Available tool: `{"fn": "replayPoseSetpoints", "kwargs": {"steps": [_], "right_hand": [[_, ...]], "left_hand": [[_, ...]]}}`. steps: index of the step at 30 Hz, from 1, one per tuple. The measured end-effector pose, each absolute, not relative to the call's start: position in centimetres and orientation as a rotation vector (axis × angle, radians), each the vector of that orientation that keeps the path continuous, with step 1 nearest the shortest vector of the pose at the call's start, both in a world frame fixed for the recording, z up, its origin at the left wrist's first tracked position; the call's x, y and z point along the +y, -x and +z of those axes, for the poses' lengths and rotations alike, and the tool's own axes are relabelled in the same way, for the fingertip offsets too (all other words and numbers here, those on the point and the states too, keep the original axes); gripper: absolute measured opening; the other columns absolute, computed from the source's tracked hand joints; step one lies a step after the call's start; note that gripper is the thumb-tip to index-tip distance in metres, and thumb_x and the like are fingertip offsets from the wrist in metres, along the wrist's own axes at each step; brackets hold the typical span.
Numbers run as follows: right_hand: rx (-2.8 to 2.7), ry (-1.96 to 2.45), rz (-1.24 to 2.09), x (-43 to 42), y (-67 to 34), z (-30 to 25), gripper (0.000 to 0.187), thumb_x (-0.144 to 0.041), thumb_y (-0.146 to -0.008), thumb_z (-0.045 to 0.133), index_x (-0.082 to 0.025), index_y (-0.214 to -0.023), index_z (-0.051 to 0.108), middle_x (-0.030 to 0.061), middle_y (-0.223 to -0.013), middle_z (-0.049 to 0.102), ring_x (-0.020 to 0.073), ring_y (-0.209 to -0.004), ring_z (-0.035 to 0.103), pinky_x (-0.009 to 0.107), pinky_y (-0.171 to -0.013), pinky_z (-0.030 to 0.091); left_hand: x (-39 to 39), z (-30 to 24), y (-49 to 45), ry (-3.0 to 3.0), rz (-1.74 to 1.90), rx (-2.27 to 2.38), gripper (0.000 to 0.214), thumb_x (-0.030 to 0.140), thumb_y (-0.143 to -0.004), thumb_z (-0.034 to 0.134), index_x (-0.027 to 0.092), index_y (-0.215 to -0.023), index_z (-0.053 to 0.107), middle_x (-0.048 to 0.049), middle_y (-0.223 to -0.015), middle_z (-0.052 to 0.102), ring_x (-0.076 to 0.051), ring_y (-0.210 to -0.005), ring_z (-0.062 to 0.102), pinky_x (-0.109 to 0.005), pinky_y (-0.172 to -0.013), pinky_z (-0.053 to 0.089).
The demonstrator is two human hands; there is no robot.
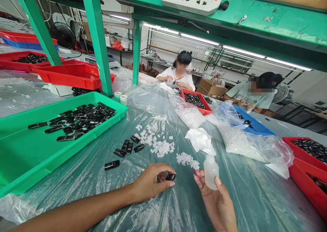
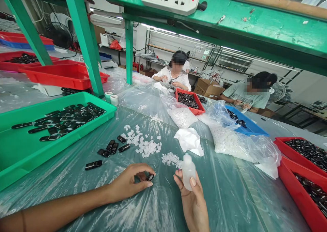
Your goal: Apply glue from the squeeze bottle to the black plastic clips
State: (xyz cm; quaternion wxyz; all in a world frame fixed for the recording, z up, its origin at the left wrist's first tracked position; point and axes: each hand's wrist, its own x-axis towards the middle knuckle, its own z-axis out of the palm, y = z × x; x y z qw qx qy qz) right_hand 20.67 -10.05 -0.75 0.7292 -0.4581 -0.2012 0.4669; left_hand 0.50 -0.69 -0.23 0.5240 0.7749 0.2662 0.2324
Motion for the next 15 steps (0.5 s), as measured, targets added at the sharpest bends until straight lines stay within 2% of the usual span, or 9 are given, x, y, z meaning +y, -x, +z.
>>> {"fn": "replayPoseSetpoints", "kwargs": {"steps": [4,6,10,15], "right_hand": [[-0.584,1.277,0.811,-9.8,-23.1,-0.5,0.043,-0.038,-0.071,0.067,-0.023,-0.11,0.058,0.0044,-0.11,0.064,0.026,-0.111,0.052,0.046,-0.1,0.031],[-0.699,1.478,0.672,-9.6,-24.5,-0.6,0.046,-0.038,-0.07,0.068,-0.021,-0.111,0.057,0.0062,-0.116,0.061,0.0269,-0.114,0.048,0.044,-0.1,0.029],[-0.865,1.772,0.493,-9.3,-27.0,-1.3,0.046,-0.043,-0.067,0.068,-0.02,-0.105,0.057,0.0077,-0.111,0.063,0.0275,-0.108,0.053,0.04,-0.093,0.035],[-1.035,2.19,0.38,-9.5,-28.8,-1.7,0.049,-0.056,-0.064,0.063,-0.019,-0.096,0.06,0.0106,-0.093,0.068,0.0303,-0.084,0.062,0.039,-0.068,0.043]], "left_hand": [[-0.7,-0.2,-0.5,-1.851,0.543,0.641,0.024,0.031,-0.081,0.058,0.023,-0.102,0.063,-0.0043,-0.099,0.064,-0.016,-0.076,0.058,-0.023,-0.063,0.047],[-0.7,-0.3,-0.5,-1.84,0.536,0.637,0.024,0.031,-0.081,0.058,0.022,-0.102,0.063,-0.0048,-0.101,0.063,-0.016,-0.079,0.058,-0.023,-0.065,0.048],[-0.7,-0.4,-0.5,-1.826,0.528,0.609,0.023,0.03,-0.082,0.057,0.023,-0.102,0.063,-0.0046,-0.102,0.063,-0.017,-0.082,0.059,-0.024,-0.068,0.048],[-0.7,-0.4,-0.5,-1.837,0.526,0.604,0.023,0.03,-0.082,0.057,0.022,-0.102,0.064,-0.0052,-0.101,0.064,-0.017,-0.082,0.059,-0.024,-0.069,0.049]]}}
